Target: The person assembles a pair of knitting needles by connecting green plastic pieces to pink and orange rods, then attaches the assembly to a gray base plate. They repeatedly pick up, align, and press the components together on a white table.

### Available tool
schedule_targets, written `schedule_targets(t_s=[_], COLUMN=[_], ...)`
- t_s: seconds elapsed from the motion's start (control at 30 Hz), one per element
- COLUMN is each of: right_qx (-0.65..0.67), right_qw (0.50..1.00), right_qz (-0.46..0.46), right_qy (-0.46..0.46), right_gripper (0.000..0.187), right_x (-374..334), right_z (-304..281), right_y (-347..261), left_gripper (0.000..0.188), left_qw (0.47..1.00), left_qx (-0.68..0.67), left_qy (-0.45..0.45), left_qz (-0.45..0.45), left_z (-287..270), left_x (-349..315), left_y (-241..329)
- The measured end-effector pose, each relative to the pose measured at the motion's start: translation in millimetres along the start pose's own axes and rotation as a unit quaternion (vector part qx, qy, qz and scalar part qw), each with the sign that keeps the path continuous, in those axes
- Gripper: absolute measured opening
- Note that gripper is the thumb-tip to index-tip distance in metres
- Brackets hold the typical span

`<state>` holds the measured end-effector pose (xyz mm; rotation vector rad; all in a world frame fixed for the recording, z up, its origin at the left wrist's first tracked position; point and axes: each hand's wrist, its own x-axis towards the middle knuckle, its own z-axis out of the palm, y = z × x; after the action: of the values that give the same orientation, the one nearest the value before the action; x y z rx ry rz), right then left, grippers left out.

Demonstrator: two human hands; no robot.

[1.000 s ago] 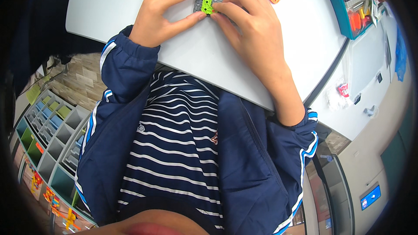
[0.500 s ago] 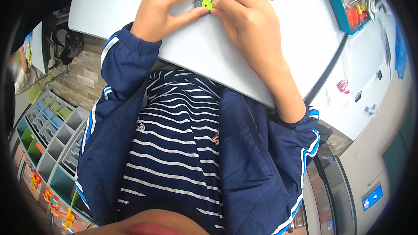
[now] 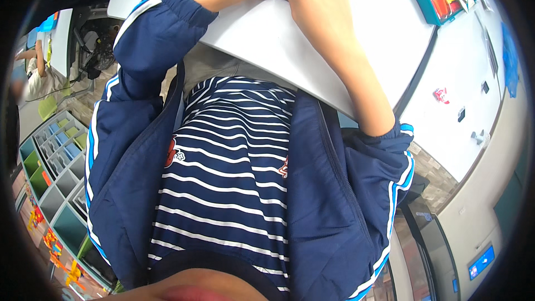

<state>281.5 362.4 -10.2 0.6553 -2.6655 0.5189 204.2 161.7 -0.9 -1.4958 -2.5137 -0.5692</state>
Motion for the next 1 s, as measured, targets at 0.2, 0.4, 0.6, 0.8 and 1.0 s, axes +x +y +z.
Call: schedule_targets(t_s=[0.2, 0.4, 0.6, 0.8, 1.0], right_qx=[-0.002, 0.12, 0.086, 0.059, 0.106], right_qw=[1.0, 0.991, 0.996, 0.998, 0.992], right_qz=[-0.016, 0.047, -0.002, 0.011, 0.06], right_qy=[0.011, -0.037, -0.009, -0.007, -0.045], right_gripper=[0.019, 0.032, 0.043, 0.053, 0.053], right_x=[-6, -10, -12, -12, -9], right_z=[2, -6, -3, -4, -10], right_y=[10, 16, 25, 24, 23], left_gripper=[0.032, 0.035, 0.04, 0.038, 0.042], left_qw=[0.999, 0.999, 0.969, 0.889, 0.752], left_qx=[0.038, -0.006, -0.172, -0.405, -0.605], left_qy=[-0.031, 0.028, 0.164, 0.14, 0.145], left_qz=[-0.009, -0.024, -0.067, -0.162, -0.217], left_z=[2, 8, 7, 7, 14], left_x=[-1, -13, -24, -39, -40], left_y=[-2, -3, -10, -3, 5])
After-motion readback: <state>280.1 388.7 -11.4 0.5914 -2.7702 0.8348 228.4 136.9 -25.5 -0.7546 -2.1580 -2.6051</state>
